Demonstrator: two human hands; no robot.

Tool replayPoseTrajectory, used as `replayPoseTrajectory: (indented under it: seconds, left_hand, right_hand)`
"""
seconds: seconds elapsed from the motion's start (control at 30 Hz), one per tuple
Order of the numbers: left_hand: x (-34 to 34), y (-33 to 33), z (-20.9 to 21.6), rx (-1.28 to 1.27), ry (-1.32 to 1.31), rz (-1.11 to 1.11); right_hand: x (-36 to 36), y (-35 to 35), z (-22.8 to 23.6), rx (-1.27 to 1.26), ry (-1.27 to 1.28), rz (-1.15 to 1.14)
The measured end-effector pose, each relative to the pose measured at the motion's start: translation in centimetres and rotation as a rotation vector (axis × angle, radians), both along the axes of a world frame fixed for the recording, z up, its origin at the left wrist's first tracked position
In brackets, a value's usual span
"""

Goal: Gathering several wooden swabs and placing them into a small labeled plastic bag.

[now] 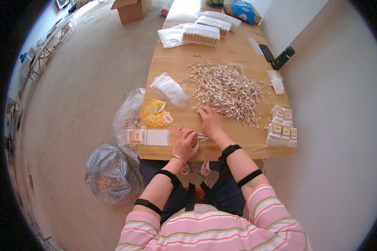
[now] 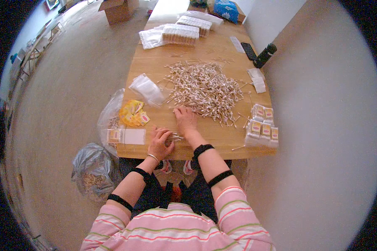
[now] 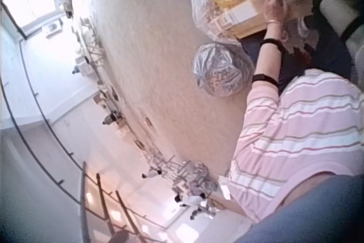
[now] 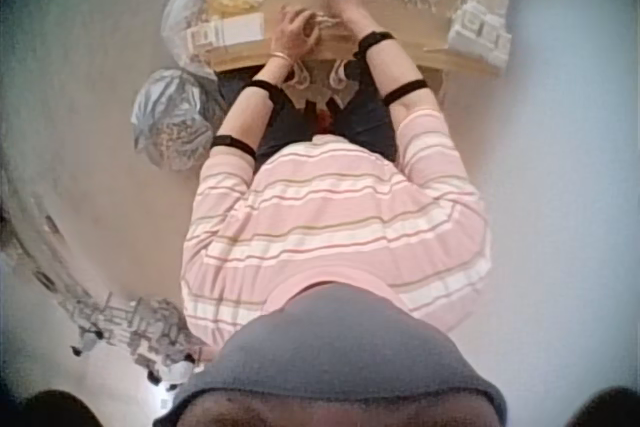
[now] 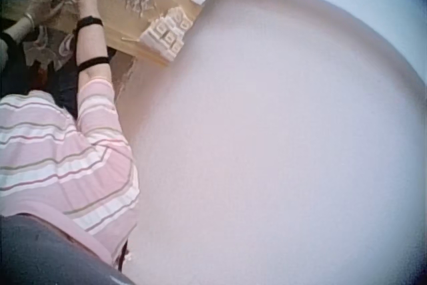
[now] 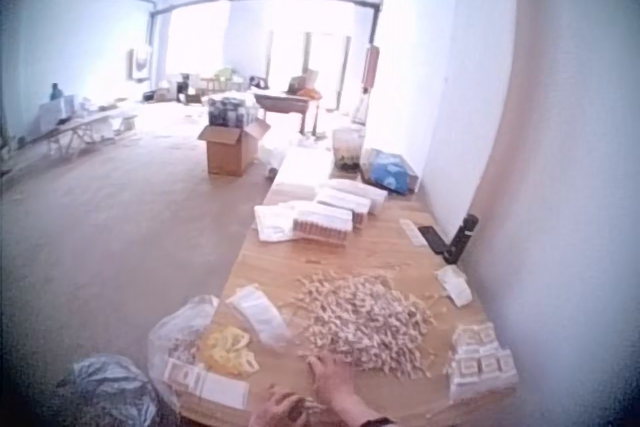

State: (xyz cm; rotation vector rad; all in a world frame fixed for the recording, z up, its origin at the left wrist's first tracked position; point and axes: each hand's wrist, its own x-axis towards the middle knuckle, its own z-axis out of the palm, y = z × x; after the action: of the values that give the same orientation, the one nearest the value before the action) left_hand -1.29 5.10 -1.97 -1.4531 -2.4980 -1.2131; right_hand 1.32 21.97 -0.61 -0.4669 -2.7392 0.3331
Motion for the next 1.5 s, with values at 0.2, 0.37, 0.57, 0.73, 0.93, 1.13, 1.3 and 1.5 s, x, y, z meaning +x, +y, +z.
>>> replayPoseTrajectory:
  seconds: [0.2, 0.37, 0.57, 0.73, 0.93, 1.13, 1.3, 1.5]
  left_hand:
    - [0.2, 0.0, 0.7, 0.017, -0.052, 0.004]
    - [0.0, -0.1, 0.0, 0.044, -0.014, 0.015]
    - [0.1, 0.0, 0.0, 0.029, -0.033, 0.002]
    - [0.1, 0.1, -0.2, 0.021, -0.022, -0.002]
    - [0.0, -0.2, 0.2, -0.009, -0.015, 0.009]
    - [0.0, -0.2, 0.8, 0.002, -0.046, 0.004]
    - [0.1, -0.2, 0.4, -0.018, -0.03, -0.012]
    - [0.3, 0.2, 0.9, 0.056, -0.077, 0.04]
  right_hand:
    - [3.5, -1.9, -1.9, -0.19, 0.127, 0.097]
    - [4.3, -1.3, -0.8, -0.176, 0.27, -0.049]
    - [0.8, -1.0, 0.1, -0.184, 0.175, -0.358]
    - [-0.2, -1.4, -1.5, -0.313, 0.17, -0.242]
    - [1.7, -2.7, -1.4, -0.424, 0.047, 0.013]
    - [-1.0, -1.0, 0.8, -0.066, 0.264, 0.038]
    - [-1.4, -0.5, 0.8, -0.031, 0.053, 0.043]
    - [1.3, -2.0, -0.3, -0.034, 0.076, 0.05]
